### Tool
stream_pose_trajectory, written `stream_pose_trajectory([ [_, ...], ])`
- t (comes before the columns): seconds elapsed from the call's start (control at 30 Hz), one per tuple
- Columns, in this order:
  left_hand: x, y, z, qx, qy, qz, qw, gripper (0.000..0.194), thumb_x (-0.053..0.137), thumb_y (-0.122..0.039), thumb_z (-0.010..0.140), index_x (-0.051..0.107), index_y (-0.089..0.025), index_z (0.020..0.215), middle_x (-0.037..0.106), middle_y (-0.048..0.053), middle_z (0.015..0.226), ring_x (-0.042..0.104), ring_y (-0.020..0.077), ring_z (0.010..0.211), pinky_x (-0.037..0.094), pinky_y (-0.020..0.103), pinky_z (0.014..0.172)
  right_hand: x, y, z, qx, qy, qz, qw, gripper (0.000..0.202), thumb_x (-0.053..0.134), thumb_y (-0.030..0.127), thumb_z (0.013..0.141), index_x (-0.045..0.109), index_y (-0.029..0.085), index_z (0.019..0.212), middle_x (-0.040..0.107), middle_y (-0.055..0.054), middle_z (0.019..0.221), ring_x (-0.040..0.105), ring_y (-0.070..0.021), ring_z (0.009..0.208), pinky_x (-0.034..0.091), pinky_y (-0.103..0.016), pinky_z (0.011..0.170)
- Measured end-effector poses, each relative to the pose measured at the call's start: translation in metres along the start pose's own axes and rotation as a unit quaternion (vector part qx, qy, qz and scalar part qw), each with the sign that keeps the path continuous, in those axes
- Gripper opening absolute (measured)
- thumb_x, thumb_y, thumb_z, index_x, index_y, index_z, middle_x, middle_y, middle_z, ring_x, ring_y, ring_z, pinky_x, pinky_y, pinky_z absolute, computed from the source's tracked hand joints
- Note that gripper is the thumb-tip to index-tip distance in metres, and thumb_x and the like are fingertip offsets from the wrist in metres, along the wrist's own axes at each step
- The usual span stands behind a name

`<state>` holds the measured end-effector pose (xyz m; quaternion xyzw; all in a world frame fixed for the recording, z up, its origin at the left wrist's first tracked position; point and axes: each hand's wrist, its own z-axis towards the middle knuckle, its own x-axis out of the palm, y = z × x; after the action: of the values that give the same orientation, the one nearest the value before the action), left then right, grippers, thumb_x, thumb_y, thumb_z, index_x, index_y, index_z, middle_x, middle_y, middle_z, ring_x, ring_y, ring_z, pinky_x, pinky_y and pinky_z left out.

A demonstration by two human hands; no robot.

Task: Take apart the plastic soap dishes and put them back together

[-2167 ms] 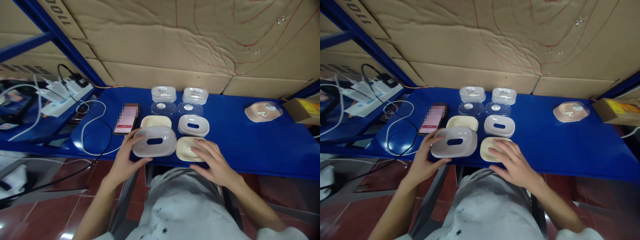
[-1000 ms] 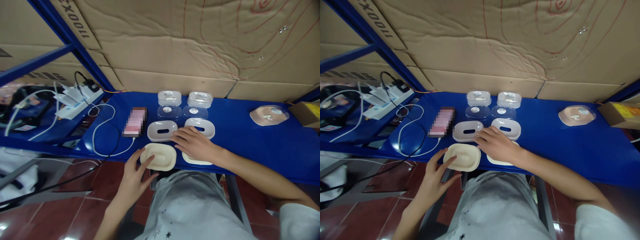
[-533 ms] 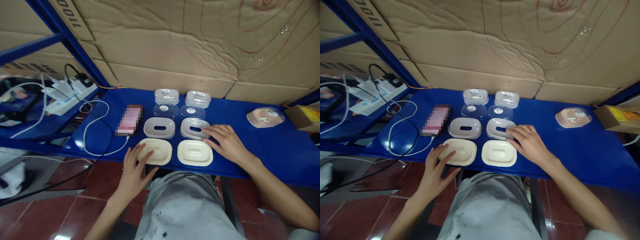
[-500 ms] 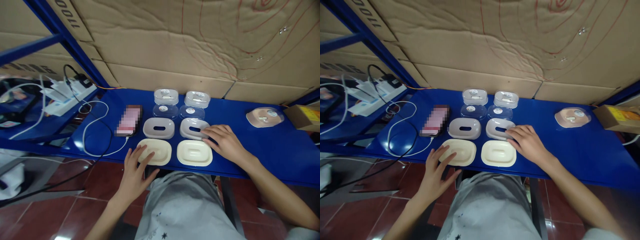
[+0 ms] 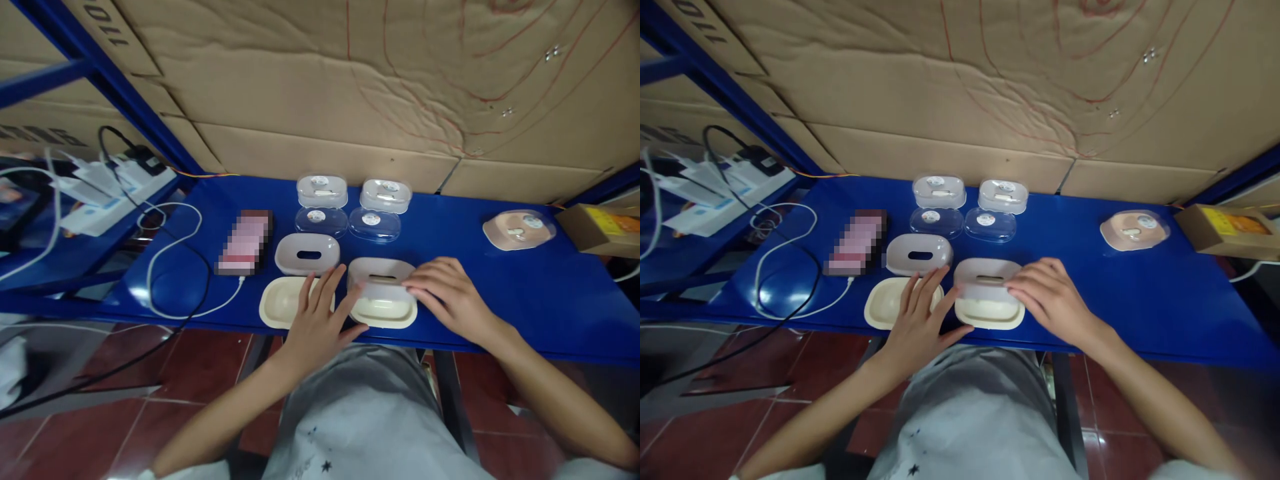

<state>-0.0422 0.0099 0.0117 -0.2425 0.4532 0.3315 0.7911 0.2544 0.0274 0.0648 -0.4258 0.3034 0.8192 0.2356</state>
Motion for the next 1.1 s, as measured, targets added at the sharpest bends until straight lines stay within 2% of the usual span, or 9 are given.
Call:
stream_pose_trajectory([
  [0.17,-0.001,0.0,0.0,-0.008,0.015,-0.02,1.0,0.067,0.065,-0.052,0.101,0.047,-0.02,0.157,0.049,0.024,0.163,0.045,0.0392,0.153,0.027,0.062,0.128,0.008,0.028,-0.026,-0.042,0.032,-0.022,0.998,0.015,0.061,0.019,0.107,0.069,0.021,0.12,0.079,-0.006,0.112,0.071,-0.0221,0.105,0.044,-0.046,0.105],
  [0.33,0.0,0.001,-0.001,-0.002,0.039,-0.026,0.999,0.049,0.063,-0.047,0.103,0.063,-0.021,0.144,0.057,0.018,0.158,0.05,0.0372,0.15,0.025,0.063,0.129,0.021,0.034,-0.038,-0.052,0.045,-0.078,0.995,0.018,0.063,0.028,0.107,0.07,0.017,0.119,0.077,-0.009,0.113,0.068,-0.0253,0.111,0.046,-0.048,0.105],
  [0.43,0.0,0.0,0.0,0.002,0.047,-0.026,0.999,0.051,0.063,-0.047,0.103,0.061,-0.021,0.147,0.059,0.018,0.156,0.052,0.0367,0.148,0.028,0.064,0.129,0.021,0.03,-0.04,-0.067,0.039,-0.109,0.991,0.015,0.063,0.02,0.105,0.07,0.016,0.117,0.077,-0.009,0.11,0.069,-0.0249,0.109,0.049,-0.045,0.102],
  [0.57,-0.004,0.001,0.0,0.006,0.033,-0.022,0.999,0.053,0.062,-0.043,0.104,0.055,-0.02,0.152,0.059,0.019,0.155,0.055,0.0359,0.146,0.031,0.064,0.127,0.02,0.024,-0.043,-0.066,0.055,-0.121,0.989,0.015,0.065,0.023,0.105,0.071,0.016,0.117,0.077,-0.009,0.11,0.069,-0.025,0.104,0.051,-0.045,0.1],
  [0.73,-0.025,0.017,-0.015,-0.004,-0.005,-0.03,1.0,0.052,0.069,-0.036,0.101,0.053,-0.021,0.148,0.061,0.019,0.151,0.056,0.0354,0.144,0.039,0.06,0.124,0.014,0.021,-0.043,-0.055,0.074,-0.105,0.99,0.021,0.064,0.026,0.105,0.07,0.016,0.122,0.077,-0.01,0.115,0.07,-0.026,0.11,0.048,-0.048,0.108],
  [0.83,-0.04,0.033,-0.037,-0.034,-0.014,-0.025,0.999,0.051,0.073,-0.033,0.097,0.054,-0.023,0.144,0.062,0.019,0.147,0.056,0.0364,0.143,0.044,0.059,0.12,0.008,0.023,-0.025,-0.052,0.07,-0.089,0.992,0.029,0.062,0.027,0.106,0.067,0.017,0.133,0.078,-0.01,0.122,0.071,-0.0251,0.113,0.047,-0.046,0.109],
  [0.93,-0.047,0.046,-0.057,-0.058,-0.004,-0.021,0.998,0.048,0.074,-0.033,0.097,0.055,-0.022,0.14,0.061,0.02,0.145,0.058,0.0385,0.139,0.049,0.06,0.114,0.012,0.026,0.011,-0.079,0.058,-0.081,0.992,0.032,0.055,0.022,0.109,0.064,0.018,0.139,0.076,-0.009,0.131,0.069,-0.0243,0.119,0.047,-0.043,0.108],
  [1.03,-0.046,0.053,-0.067,-0.077,0.014,-0.025,0.997,0.048,0.072,-0.035,0.098,0.055,-0.023,0.141,0.058,0.02,0.147,0.057,0.0398,0.139,0.051,0.061,0.111,0.032,0.025,0.058,-0.114,0.058,-0.097,0.987,0.034,0.051,0.02,0.11,0.063,0.015,0.141,0.073,-0.011,0.14,0.066,-0.0265,0.128,0.049,-0.043,0.106],
  [1.1,-0.042,0.054,-0.069,-0.091,0.027,-0.027,0.995,0.052,0.072,-0.037,0.099,0.052,-0.024,0.145,0.055,0.02,0.152,0.054,0.0411,0.142,0.052,0.062,0.11,0.052,0.022,0.087,-0.123,0.088,-0.113,0.982,0.037,0.053,0.023,0.109,0.061,0.015,0.145,0.067,-0.013,0.149,0.063,-0.0289,0.134,0.049,-0.046,0.106],
])
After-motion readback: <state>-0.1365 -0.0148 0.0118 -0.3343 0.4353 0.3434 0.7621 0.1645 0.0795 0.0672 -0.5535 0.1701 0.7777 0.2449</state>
